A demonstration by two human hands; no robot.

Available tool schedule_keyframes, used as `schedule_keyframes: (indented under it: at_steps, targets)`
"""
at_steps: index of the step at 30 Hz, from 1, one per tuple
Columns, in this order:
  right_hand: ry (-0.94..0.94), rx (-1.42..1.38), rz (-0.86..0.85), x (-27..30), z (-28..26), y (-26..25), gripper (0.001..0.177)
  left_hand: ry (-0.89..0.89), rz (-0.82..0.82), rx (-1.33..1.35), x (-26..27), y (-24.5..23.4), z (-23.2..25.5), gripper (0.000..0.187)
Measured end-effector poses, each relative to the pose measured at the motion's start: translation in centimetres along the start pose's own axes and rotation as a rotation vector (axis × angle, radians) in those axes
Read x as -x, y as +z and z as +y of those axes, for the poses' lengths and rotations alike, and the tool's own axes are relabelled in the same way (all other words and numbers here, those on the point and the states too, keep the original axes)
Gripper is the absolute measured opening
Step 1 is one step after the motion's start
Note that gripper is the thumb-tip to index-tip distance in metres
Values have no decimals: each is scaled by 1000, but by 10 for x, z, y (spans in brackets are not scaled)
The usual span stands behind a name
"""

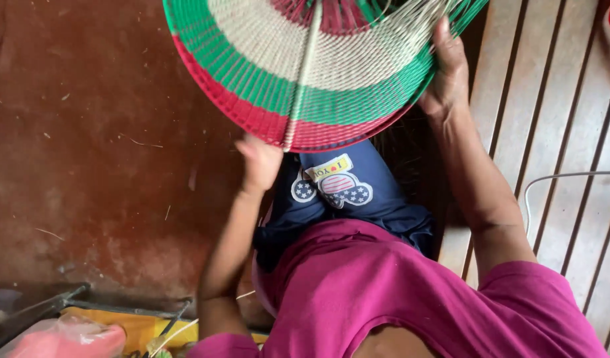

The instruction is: Weaving a colorful circular fan using green, red, and white strands of material.

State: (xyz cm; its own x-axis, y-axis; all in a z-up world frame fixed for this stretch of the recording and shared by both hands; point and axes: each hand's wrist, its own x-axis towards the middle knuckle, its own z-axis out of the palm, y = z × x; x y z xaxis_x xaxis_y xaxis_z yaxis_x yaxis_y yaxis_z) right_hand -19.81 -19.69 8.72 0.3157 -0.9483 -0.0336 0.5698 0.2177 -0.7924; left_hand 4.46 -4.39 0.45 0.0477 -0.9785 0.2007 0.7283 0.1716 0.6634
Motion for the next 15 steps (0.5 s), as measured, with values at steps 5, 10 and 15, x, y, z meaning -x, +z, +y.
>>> schedule_keyframes:
  at_steps: [5, 10, 15]
  targets:
    - [36, 177, 6, 10, 18, -7, 28, -39, 58, -856, 29, -16, -31, 29]
    - [261, 1182, -274, 12, -37, -21, 46, 218, -8, -1041, 30, -22, 3, 23]
    - [-181, 989, -253, 27, -64, -37, 10, -55, 147, -735, 29, -13, 39, 21]
